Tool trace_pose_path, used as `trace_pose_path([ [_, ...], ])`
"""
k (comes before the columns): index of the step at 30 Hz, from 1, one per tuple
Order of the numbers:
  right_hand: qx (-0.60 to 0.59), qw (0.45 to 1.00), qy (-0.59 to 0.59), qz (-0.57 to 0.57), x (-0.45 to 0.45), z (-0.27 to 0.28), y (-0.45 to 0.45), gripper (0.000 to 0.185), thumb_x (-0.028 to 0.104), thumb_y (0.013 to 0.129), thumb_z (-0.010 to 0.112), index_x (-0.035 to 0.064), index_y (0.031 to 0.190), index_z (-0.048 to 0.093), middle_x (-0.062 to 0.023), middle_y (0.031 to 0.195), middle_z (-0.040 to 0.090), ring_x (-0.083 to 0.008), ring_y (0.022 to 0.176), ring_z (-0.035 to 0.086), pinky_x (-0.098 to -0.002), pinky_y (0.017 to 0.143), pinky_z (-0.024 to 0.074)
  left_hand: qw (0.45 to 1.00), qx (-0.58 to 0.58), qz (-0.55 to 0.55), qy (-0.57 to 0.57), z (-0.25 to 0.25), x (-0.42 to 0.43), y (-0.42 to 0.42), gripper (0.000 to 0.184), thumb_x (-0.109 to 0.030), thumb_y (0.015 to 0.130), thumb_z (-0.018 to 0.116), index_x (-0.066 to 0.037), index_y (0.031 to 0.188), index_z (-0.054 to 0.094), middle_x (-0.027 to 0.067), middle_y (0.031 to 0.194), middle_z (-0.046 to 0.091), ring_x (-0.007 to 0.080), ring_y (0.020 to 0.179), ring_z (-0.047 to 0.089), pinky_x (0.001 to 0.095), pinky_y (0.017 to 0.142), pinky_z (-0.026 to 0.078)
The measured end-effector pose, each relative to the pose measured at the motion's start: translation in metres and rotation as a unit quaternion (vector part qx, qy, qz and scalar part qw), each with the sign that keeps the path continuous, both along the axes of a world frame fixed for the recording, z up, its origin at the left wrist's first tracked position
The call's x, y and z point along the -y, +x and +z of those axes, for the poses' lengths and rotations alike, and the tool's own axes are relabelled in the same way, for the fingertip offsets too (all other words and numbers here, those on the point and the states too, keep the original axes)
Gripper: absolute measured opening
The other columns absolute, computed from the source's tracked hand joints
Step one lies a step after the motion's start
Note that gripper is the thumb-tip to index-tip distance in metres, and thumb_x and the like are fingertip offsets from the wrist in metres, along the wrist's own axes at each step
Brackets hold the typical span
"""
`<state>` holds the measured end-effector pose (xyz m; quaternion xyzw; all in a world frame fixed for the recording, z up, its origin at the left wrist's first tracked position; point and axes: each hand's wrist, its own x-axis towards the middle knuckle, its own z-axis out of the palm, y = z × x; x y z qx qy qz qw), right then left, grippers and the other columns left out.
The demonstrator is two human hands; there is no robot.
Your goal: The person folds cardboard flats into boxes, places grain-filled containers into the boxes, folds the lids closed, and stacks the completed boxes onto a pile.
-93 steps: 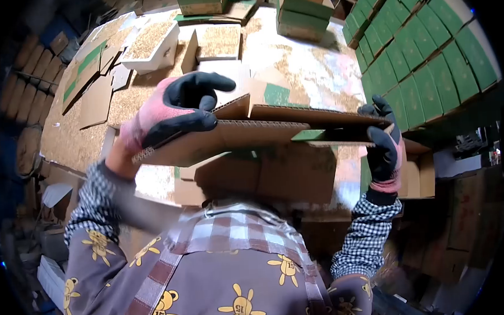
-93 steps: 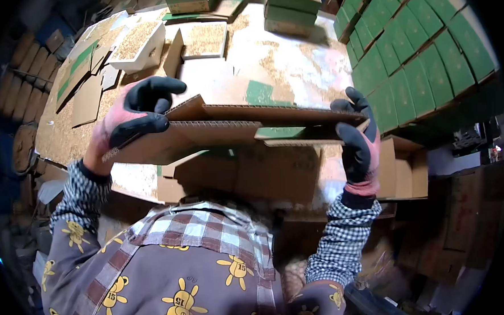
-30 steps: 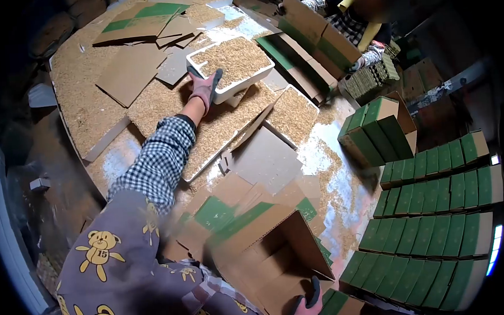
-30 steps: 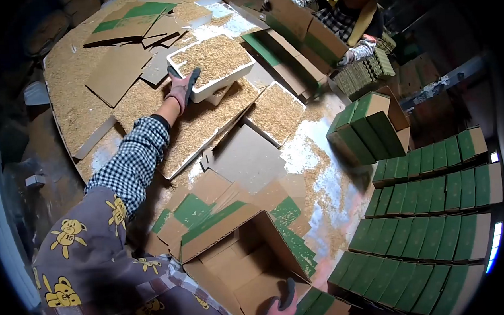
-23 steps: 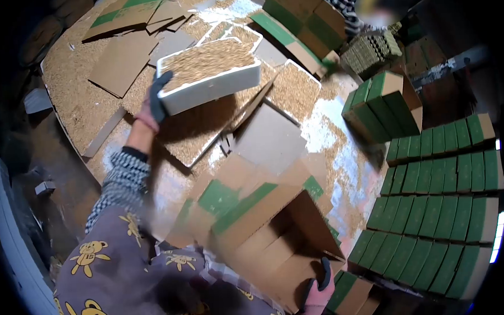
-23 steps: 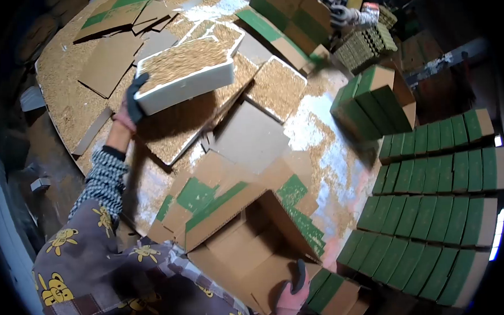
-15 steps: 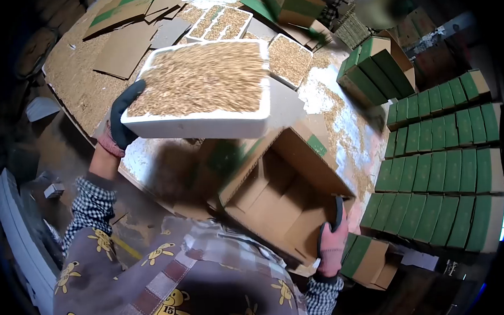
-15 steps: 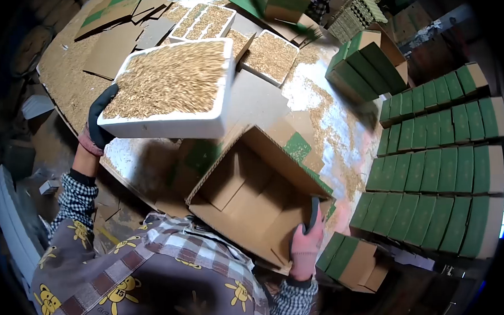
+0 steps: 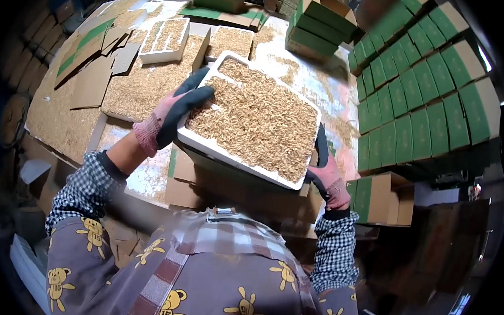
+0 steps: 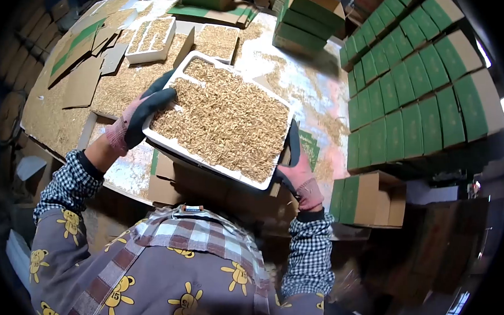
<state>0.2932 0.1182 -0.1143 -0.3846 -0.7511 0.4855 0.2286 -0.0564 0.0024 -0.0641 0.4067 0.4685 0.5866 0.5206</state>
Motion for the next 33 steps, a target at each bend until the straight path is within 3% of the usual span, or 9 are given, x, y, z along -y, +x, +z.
trace_pose_path([
  [4, 0.104, 0.993, 0.059, -0.011, -0.007, -0.001, 0.003, 0.076, 0.007, 0.075, 0.066, 0.0030, 0.143, 0.035, -0.0197, 0.140, 0.045, -0.0285, 0.130, 0.045, -0.0346, 0.107, 0.0365, 0.951, -0.236, -0.108, -0.167, 0.010, 0.003, -0.001, 0.090, -0.038, 0.089, 0.065, -0.011, 0.153, 0.009, 0.0156, 0.103, 0.064, 0.0184, 0.090, 0.063, 0.0342, 0.077, 0.053],
  [8, 0.151, 0.987, 0.046, 0.015, -0.006, 0.031, 0.004, 0.077, 0.003, 0.072, 0.056, 0.0026, 0.145, 0.033, -0.0219, 0.142, 0.043, -0.0321, 0.133, 0.041, -0.0377, 0.109, 0.0347, 0.779, -0.610, -0.139, -0.035, -0.017, 0.006, 0.010, 0.069, -0.025, 0.086, 0.066, -0.008, 0.142, 0.031, 0.0227, 0.096, 0.065, 0.0319, 0.086, 0.066, 0.0394, 0.074, 0.053],
  [10, 0.209, 0.937, 0.278, 0.018, 0.011, 0.012, 0.008, 0.067, 0.004, 0.078, 0.054, 0.0008, 0.142, 0.037, -0.0249, 0.141, 0.042, -0.0347, 0.131, 0.041, -0.0428, 0.108, 0.0360, 0.857, -0.478, -0.125, -0.143, 0.040, 0.003, 0.028, 0.045, -0.019, 0.080, 0.071, 0.001, 0.118, 0.056, 0.0194, 0.093, 0.067, 0.0386, 0.086, 0.064, 0.0426, 0.083, 0.051],
  [14, 0.260, 0.954, 0.082, -0.122, 0.015, 0.027, -0.029, 0.063, 0.006, 0.078, 0.052, 0.0018, 0.140, 0.038, -0.0300, 0.139, 0.036, -0.0424, 0.117, 0.051, -0.0418, 0.100, 0.0435, 0.975, -0.192, 0.104, -0.041, -0.047, -0.065, -0.088, 0.045, -0.019, 0.085, 0.069, -0.002, 0.125, 0.057, 0.0105, 0.088, 0.066, 0.0173, 0.076, 0.067, 0.0264, 0.058, 0.052],
  [20, 0.229, 0.949, 0.127, -0.174, 0.005, -0.018, -0.052, 0.063, 0.005, 0.079, 0.056, 0.0155, 0.140, 0.042, -0.0268, 0.143, 0.033, -0.0428, 0.121, 0.049, -0.0433, 0.102, 0.0425, 0.670, -0.648, 0.361, -0.013, -0.299, -0.238, -0.286, 0.051, -0.028, 0.085, 0.070, 0.000, 0.125, 0.057, 0.0178, 0.104, 0.067, 0.0291, 0.096, 0.063, 0.0359, 0.086, 0.049],
  [22, 0.177, 0.963, 0.054, -0.198, 0.005, -0.021, -0.048, 0.060, 0.004, 0.081, 0.052, 0.0226, 0.138, 0.047, -0.0262, 0.142, 0.035, -0.0422, 0.126, 0.045, -0.0441, 0.105, 0.0400, 0.868, -0.429, 0.218, -0.125, -0.265, -0.204, -0.268, 0.045, -0.028, 0.085, 0.069, 0.002, 0.118, 0.061, 0.0141, 0.107, 0.067, 0.0202, 0.096, 0.062, 0.0324, 0.085, 0.048],
  [24, 0.094, 0.969, 0.171, -0.151, -0.017, -0.097, -0.042, 0.057, 0.004, 0.083, 0.050, 0.0267, 0.135, 0.050, -0.0250, 0.141, 0.039, -0.0411, 0.131, 0.039, -0.0437, 0.107, 0.0374, 0.873, -0.371, 0.316, -0.024, -0.193, -0.151, -0.193, 0.038, -0.017, 0.090, 0.063, 0.003, 0.122, 0.056, 0.0120, 0.110, 0.066, 0.0191, 0.094, 0.062, 0.0320, 0.086, 0.047],
  [28, -0.157, 0.977, 0.067, -0.126, -0.026, -0.100, -0.047, 0.046, 0.010, 0.093, 0.047, 0.0103, 0.138, 0.045, -0.0143, 0.140, 0.044, -0.0255, 0.129, 0.042, -0.0344, 0.108, 0.0329, 0.703, -0.626, -0.023, 0.336, -0.031, -0.025, -0.007, 0.032, -0.001, 0.070, 0.064, -0.009, 0.100, 0.067, 0.0126, 0.106, 0.060, 0.0302, 0.091, 0.058, 0.0406, 0.074, 0.049],
  [33, -0.393, 0.905, -0.063, -0.148, -0.012, -0.056, -0.045, 0.049, 0.006, 0.092, 0.055, 0.0022, 0.139, 0.043, -0.0098, 0.137, 0.051, -0.0164, 0.126, 0.044, -0.0295, 0.105, 0.0335, 0.608, -0.716, -0.320, 0.120, 0.005, -0.009, 0.019, 0.023, -0.024, 0.069, 0.072, -0.018, 0.091, 0.067, 0.0070, 0.092, 0.060, 0.0275, 0.086, 0.057, 0.0419, 0.068, 0.046],
])
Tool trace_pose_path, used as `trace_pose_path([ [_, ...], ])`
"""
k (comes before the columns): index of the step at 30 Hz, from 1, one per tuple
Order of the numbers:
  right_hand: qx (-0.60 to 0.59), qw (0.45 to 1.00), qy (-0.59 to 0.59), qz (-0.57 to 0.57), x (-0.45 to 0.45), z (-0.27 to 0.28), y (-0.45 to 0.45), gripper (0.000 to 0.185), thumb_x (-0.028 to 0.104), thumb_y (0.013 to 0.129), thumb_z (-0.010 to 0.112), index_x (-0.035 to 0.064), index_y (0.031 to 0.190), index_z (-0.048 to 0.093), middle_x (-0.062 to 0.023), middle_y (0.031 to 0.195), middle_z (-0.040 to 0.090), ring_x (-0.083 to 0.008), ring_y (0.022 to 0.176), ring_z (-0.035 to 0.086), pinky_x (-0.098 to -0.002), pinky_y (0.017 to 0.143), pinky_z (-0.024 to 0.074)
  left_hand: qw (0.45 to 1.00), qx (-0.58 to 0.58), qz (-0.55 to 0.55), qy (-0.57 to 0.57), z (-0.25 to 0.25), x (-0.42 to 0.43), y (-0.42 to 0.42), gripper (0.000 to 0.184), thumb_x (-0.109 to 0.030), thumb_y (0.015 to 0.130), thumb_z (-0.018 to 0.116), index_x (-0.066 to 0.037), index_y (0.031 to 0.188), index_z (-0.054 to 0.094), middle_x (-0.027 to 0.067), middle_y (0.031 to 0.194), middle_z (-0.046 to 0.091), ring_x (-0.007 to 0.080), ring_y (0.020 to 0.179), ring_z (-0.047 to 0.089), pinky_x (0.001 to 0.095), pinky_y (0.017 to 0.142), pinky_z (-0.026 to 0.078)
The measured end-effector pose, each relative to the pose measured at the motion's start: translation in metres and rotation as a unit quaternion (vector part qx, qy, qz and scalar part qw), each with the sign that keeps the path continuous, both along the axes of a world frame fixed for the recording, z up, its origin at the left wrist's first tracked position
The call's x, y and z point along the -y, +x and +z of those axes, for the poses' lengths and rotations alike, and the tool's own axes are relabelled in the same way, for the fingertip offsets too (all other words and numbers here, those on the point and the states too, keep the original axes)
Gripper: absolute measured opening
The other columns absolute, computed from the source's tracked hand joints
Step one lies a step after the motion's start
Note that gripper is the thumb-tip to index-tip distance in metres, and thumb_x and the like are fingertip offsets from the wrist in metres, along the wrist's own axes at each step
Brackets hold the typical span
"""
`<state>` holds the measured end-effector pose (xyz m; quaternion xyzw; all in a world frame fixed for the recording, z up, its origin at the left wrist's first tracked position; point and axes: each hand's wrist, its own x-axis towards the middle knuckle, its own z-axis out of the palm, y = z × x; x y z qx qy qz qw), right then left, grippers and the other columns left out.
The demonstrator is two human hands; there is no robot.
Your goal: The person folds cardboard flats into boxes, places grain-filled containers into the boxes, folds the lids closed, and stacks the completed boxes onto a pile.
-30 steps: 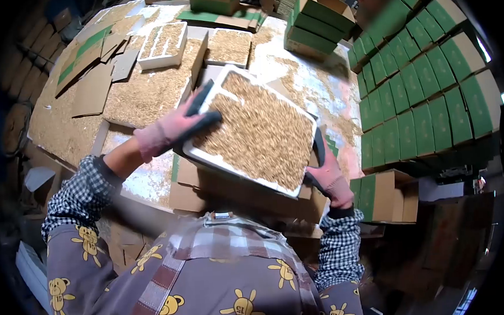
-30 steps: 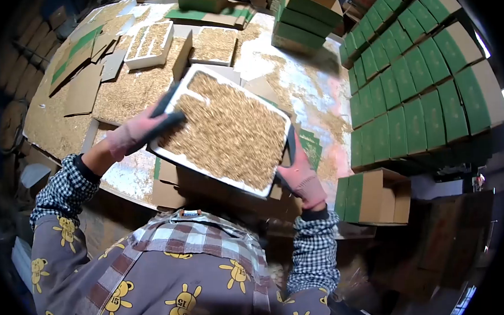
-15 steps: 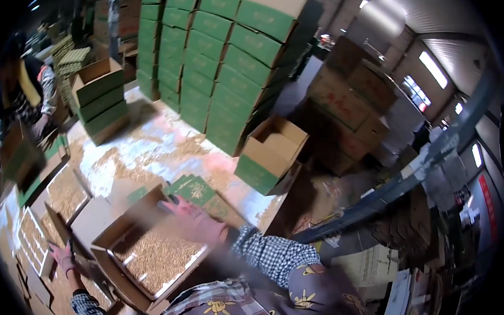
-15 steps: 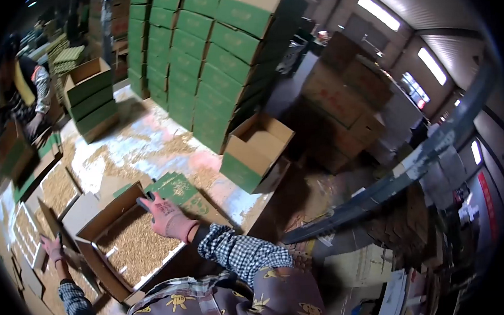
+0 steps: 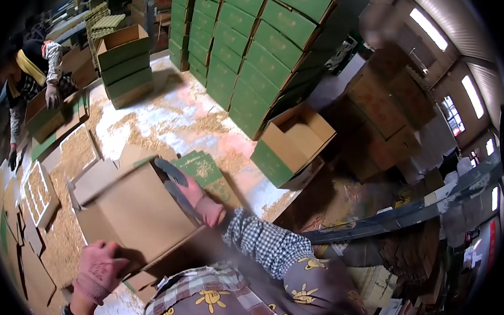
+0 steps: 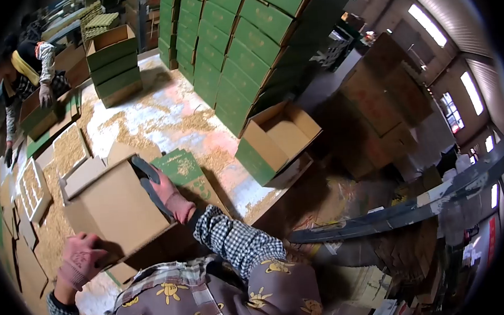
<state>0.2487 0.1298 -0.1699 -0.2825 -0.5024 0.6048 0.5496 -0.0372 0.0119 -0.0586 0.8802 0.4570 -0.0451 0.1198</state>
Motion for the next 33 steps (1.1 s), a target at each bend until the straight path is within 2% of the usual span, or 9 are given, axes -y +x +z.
trace_pose_path([
  [3, 0.226, 0.965, -0.120, -0.058, 0.005, 0.009, 0.009, 0.049, 0.014, 0.091, 0.058, 0.0066, 0.138, 0.046, -0.0132, 0.137, 0.051, -0.0214, 0.127, 0.045, -0.0332, 0.108, 0.0312, 0.987, -0.110, -0.099, 0.058, -0.024, -0.006, 0.015, 0.034, -0.028, 0.073, 0.069, -0.016, 0.104, 0.065, 0.0074, 0.106, 0.057, 0.0251, 0.096, 0.056, 0.0416, 0.082, 0.044],
  [4, 0.382, 0.904, 0.107, -0.158, 0.001, -0.001, 0.009, 0.047, 0.014, 0.087, 0.060, 0.0091, 0.133, 0.052, -0.0166, 0.131, 0.055, -0.0284, 0.121, 0.050, -0.0376, 0.104, 0.0357, 0.988, -0.124, -0.084, 0.021, -0.036, -0.012, 0.008, 0.036, -0.027, 0.073, 0.066, -0.019, 0.109, 0.064, 0.0075, 0.117, 0.054, 0.0263, 0.104, 0.054, 0.0424, 0.089, 0.042],
  [13, -0.192, 0.965, -0.171, 0.044, 0.008, 0.011, 0.029, 0.066, 0.034, 0.093, 0.062, 0.0126, 0.148, 0.032, -0.0129, 0.143, 0.041, -0.0173, 0.117, 0.049, -0.0290, 0.097, 0.0423, 0.973, 0.211, 0.064, 0.068, -0.025, -0.041, 0.014, 0.057, -0.003, 0.078, 0.062, -0.013, 0.134, 0.052, 0.0143, 0.135, 0.052, 0.0263, 0.129, 0.047, 0.0360, 0.109, 0.036],
  [15, -0.228, 0.959, -0.165, -0.029, -0.002, -0.013, 0.031, 0.069, 0.042, 0.089, 0.065, 0.0030, 0.140, 0.041, -0.0185, 0.137, 0.047, -0.0258, 0.117, 0.052, -0.0317, 0.097, 0.0434, 0.750, 0.569, 0.329, 0.078, -0.021, -0.017, -0.008, 0.058, 0.001, 0.082, 0.056, -0.007, 0.139, 0.046, 0.0118, 0.141, 0.047, 0.0228, 0.132, 0.043, 0.0347, 0.109, 0.035],
  [17, 0.362, 0.922, -0.129, 0.046, 0.006, -0.057, 0.028, 0.073, 0.048, 0.081, 0.070, -0.0057, 0.127, 0.050, -0.0234, 0.125, 0.056, -0.0343, 0.112, 0.055, -0.0368, 0.093, 0.0465, 0.566, 0.716, 0.409, -0.035, -0.118, -0.011, -0.036, 0.059, -0.003, 0.088, 0.061, -0.001, 0.142, 0.038, 0.0107, 0.138, 0.049, 0.0218, 0.128, 0.045, 0.0317, 0.106, 0.038],
  [18, 0.422, 0.899, 0.023, -0.115, 0.016, -0.078, 0.013, 0.075, 0.050, 0.074, 0.075, -0.0087, 0.116, 0.055, -0.0253, 0.113, 0.061, -0.0384, 0.104, 0.058, -0.0422, 0.088, 0.0481, 0.728, 0.492, 0.473, -0.061, -0.160, -0.006, -0.033, 0.063, -0.005, 0.088, 0.063, -0.003, 0.144, 0.035, 0.0110, 0.135, 0.049, 0.0214, 0.124, 0.049, 0.0321, 0.103, 0.041],
  [23, 0.218, 0.973, -0.075, 0.023, 0.028, -0.040, 0.023, 0.100, 0.043, 0.068, 0.082, 0.0009, 0.144, 0.032, -0.0200, 0.143, 0.041, -0.0290, 0.129, 0.044, -0.0359, 0.102, 0.0419, 0.512, 0.646, 0.537, -0.178, -0.207, 0.002, -0.025, 0.026, -0.020, 0.098, 0.053, -0.003, 0.117, 0.058, 0.0040, 0.099, 0.065, 0.0155, 0.082, 0.066, 0.0306, 0.068, 0.057],
  [25, 0.114, 0.985, -0.129, 0.019, 0.030, -0.020, 0.057, 0.102, 0.039, 0.066, 0.084, 0.0033, 0.146, 0.031, -0.0177, 0.145, 0.039, -0.0267, 0.130, 0.042, -0.0341, 0.102, 0.0416, 0.641, 0.587, 0.486, -0.093, -0.194, 0.002, -0.007, 0.032, -0.025, 0.101, 0.047, -0.003, 0.122, 0.056, 0.0042, 0.111, 0.063, 0.0148, 0.096, 0.063, 0.0301, 0.085, 0.053],
  [33, -0.024, 0.997, -0.044, -0.056, 0.000, 0.060, 0.333, 0.047, 0.023, 0.094, 0.056, 0.0035, 0.136, 0.047, -0.0093, 0.128, 0.056, -0.0176, 0.113, 0.055, -0.0306, 0.099, 0.0440, 0.606, 0.702, 0.259, -0.271, -0.156, -0.065, 0.184, 0.038, -0.001, 0.095, 0.043, 0.001, 0.132, 0.046, 0.0120, 0.133, 0.048, 0.0242, 0.121, 0.047, 0.0375, 0.104, 0.038],
])
